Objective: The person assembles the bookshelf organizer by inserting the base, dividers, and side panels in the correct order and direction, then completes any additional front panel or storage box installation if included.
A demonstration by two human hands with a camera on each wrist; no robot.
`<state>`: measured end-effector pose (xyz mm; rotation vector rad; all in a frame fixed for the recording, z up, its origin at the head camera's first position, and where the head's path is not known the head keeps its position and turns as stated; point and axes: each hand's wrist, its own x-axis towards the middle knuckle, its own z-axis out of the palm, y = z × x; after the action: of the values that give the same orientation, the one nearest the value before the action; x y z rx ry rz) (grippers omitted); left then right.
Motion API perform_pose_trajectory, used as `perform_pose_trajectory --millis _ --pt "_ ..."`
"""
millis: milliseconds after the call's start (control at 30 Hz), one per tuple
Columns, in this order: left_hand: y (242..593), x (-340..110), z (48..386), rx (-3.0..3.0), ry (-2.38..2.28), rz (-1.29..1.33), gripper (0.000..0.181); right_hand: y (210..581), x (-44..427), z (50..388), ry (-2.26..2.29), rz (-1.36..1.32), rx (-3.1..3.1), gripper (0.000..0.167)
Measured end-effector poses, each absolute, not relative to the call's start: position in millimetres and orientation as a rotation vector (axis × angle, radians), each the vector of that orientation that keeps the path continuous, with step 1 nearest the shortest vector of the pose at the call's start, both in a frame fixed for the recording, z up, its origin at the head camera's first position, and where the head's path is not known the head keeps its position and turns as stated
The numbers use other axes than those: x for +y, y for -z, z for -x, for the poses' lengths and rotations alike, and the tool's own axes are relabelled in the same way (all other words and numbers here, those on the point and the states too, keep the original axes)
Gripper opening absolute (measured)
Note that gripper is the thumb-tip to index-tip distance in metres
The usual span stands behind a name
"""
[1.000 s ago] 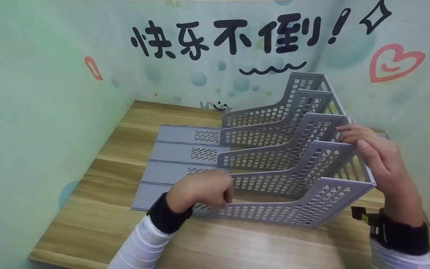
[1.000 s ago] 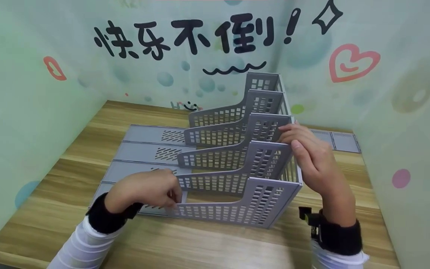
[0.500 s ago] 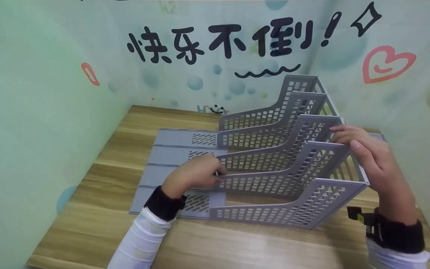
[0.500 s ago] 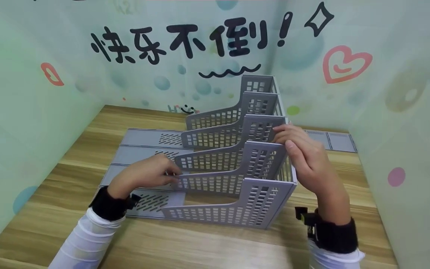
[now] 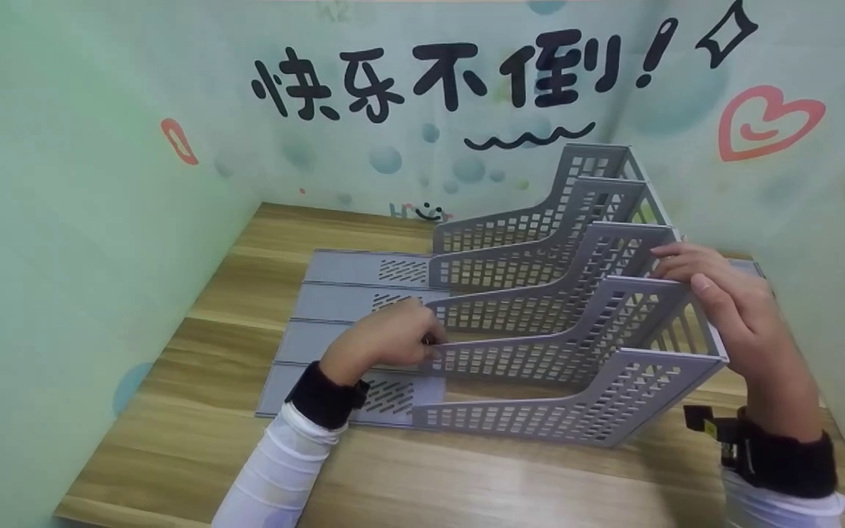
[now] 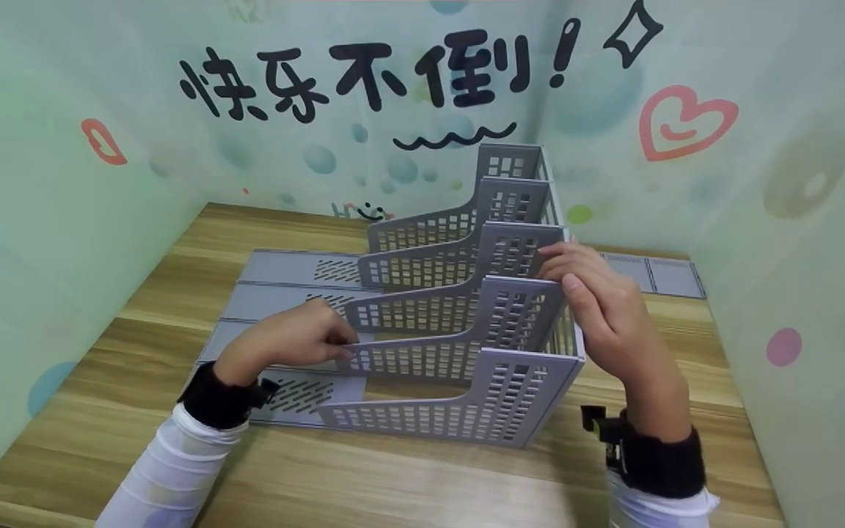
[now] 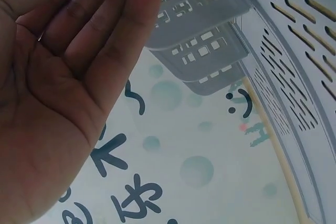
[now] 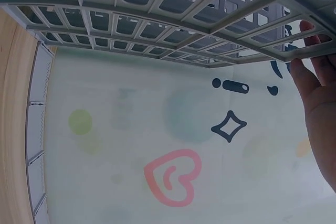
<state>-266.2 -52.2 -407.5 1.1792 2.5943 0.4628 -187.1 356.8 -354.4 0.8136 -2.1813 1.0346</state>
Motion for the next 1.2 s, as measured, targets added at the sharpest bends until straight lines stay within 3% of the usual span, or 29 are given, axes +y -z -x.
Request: perform_pose_trajectory --millis 267,500,633,900,1200 --pt "416 -47 271 2.561 -0.553 -1.108 0.014 355 358 185 -1.052 -0.794 -2.210 0.036" --pt "429 -54 293 2.640 -1.054 -1.013 0.031 357 357 183 -1.072 -0.780 -2.205 0.036" --pt "439 -55 298 2.715 -0.818 -0.790 0.053 356 357 184 -1.056 -0.822 -2.186 0.035" --pt "454 -54 304 2.817 -0.458 -0.714 0.018 354 354 191 -1.067 -0.874 -2.139 0.035" --pt "451 -50 323 2.754 -0.487 -0.810 0.013 353 351 188 -1.077 -0.839 -2.151 0.035"
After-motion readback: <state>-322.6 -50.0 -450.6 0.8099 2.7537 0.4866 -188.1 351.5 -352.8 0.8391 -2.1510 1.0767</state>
